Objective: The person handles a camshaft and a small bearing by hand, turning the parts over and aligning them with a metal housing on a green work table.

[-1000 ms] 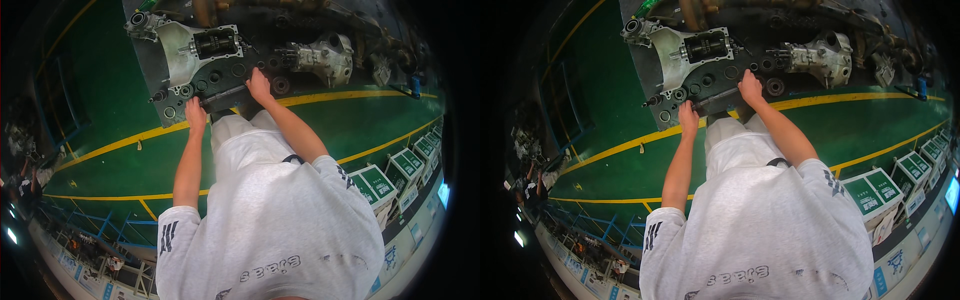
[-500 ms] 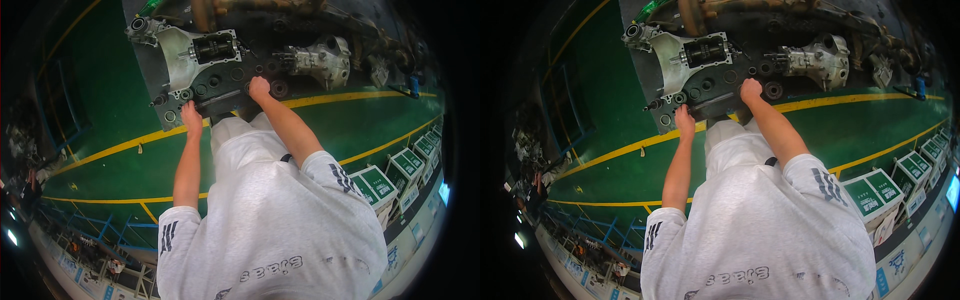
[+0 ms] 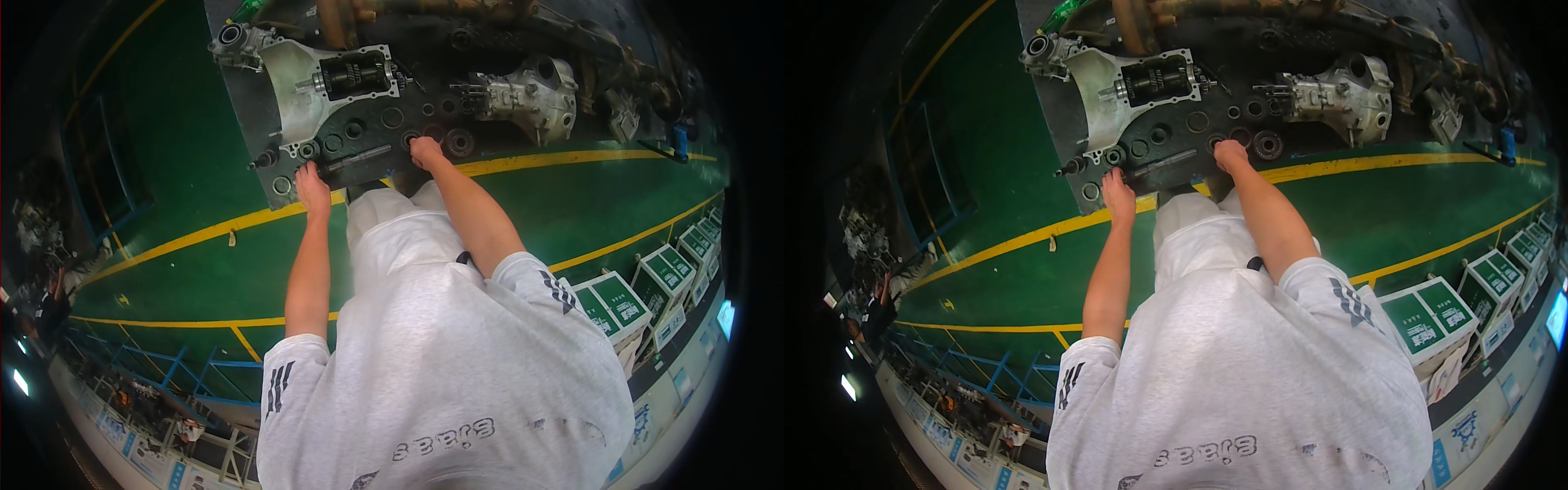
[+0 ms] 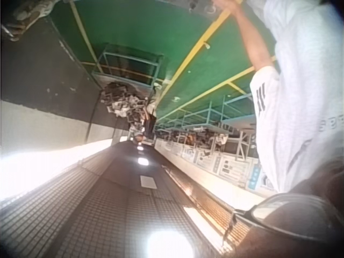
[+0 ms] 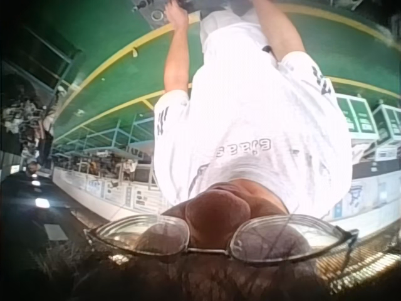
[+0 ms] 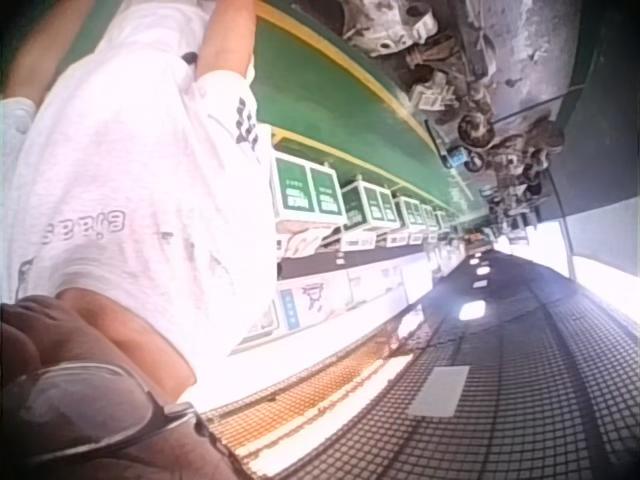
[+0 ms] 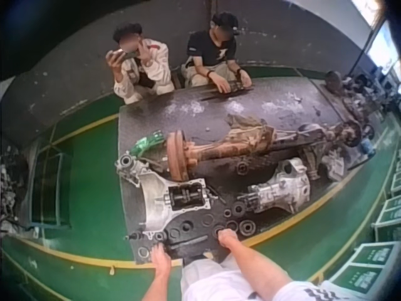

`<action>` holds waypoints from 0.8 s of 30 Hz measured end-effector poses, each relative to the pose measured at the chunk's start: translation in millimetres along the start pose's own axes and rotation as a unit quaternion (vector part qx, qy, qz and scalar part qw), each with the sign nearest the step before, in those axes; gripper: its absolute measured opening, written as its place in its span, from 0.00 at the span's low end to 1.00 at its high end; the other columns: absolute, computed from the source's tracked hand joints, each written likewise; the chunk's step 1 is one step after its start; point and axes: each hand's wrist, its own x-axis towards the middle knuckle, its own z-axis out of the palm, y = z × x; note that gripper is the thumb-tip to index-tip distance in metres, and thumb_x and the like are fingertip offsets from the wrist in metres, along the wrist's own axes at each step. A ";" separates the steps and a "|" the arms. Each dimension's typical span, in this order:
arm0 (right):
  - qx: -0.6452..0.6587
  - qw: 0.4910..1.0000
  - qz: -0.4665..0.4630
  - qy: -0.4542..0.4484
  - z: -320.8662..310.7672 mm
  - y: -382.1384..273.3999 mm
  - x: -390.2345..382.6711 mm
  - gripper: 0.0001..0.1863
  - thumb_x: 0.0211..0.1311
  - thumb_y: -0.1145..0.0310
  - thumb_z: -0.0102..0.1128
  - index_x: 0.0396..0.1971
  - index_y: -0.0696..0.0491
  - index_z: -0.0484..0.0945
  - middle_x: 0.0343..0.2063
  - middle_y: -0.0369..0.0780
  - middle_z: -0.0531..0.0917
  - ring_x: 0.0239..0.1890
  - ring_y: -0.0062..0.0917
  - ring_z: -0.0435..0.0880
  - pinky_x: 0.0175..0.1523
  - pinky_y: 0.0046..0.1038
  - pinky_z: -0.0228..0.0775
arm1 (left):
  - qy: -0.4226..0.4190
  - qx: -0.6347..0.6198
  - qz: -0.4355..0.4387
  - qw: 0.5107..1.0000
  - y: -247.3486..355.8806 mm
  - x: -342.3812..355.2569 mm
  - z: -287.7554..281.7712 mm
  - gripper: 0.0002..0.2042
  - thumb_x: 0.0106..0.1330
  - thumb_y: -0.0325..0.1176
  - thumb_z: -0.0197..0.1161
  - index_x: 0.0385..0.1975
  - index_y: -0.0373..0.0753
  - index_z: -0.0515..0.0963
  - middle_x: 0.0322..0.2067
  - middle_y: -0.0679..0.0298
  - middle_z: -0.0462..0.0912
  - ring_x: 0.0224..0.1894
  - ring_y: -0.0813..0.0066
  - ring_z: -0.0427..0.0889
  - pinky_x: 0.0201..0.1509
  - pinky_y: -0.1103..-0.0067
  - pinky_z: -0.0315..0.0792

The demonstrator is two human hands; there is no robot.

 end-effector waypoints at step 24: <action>0.237 0.951 0.157 -0.120 -41.1 -26.0 -28.6 0.17 0.69 0.65 0.49 0.26 0.61 0.81 0.24 0.44 0.86 0.22 0.24 0.85 0.19 0.23 0.71 | 0.024 0.017 -0.006 1.000 3.9 -17.5 12.3 0.23 0.50 0.21 0.62 0.50 0.35 0.72 0.54 0.51 0.70 0.58 0.50 0.67 0.64 0.60 0.62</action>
